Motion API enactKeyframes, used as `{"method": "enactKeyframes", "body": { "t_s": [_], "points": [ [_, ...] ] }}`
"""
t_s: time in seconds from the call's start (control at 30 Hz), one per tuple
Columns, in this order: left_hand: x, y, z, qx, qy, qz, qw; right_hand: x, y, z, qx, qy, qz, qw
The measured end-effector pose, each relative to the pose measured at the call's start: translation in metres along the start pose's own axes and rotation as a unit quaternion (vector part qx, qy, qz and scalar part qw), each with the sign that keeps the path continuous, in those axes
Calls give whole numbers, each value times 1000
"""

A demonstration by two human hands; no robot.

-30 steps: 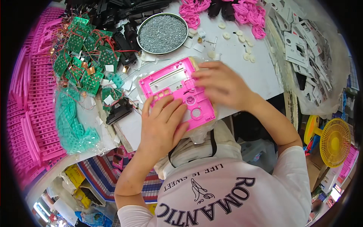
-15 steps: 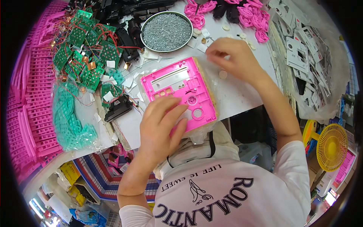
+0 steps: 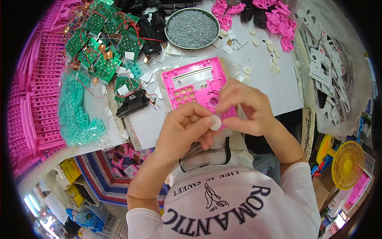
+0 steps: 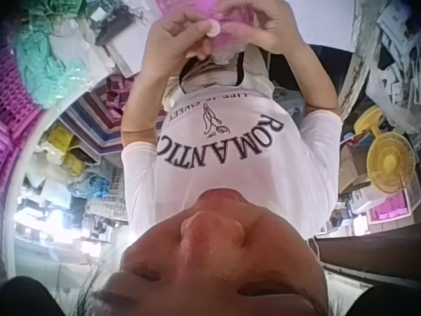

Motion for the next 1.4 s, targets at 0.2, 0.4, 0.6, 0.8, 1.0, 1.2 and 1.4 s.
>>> {"method": "enactKeyframes", "body": {
  "t_s": [0.2, 0.4, 0.6, 0.8, 1.0, 1.2, 1.4],
  "points": [
    [6, -3, 3, -43, -195, -124, 972, 7, -12, 12, 164, -69, -94, 979],
    [12, -11, 0, -441, -355, -154, 809, 7, -17, 10, 142, -90, -121, 978],
    [26, 11, -11, -425, -251, -215, 843, -12, 12, 3, 319, -134, -19, 938],
    [42, 26, -17, -443, -243, -226, 833, -25, -9, -16, 487, -122, 94, 860],
    [43, 24, -17, -449, -285, -205, 821, -29, -8, -18, 469, -163, 96, 863],
    [41, 18, -27, -469, -274, -187, 818, -29, -9, -18, 475, -181, 87, 857],
    [8, 12, -69, -549, -296, -160, 766, -35, -5, -22, 449, -218, 115, 859]
  ]
}}
Point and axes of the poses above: each hand's wrist, its own x-axis away from the middle knuckle, its own y-axis out of the back of the hand, z = x × y, the point moved 5 cm from there along -x, towards the middle knuckle, and after that the axes turned 7 degrees about z, right-handed, at the moved point
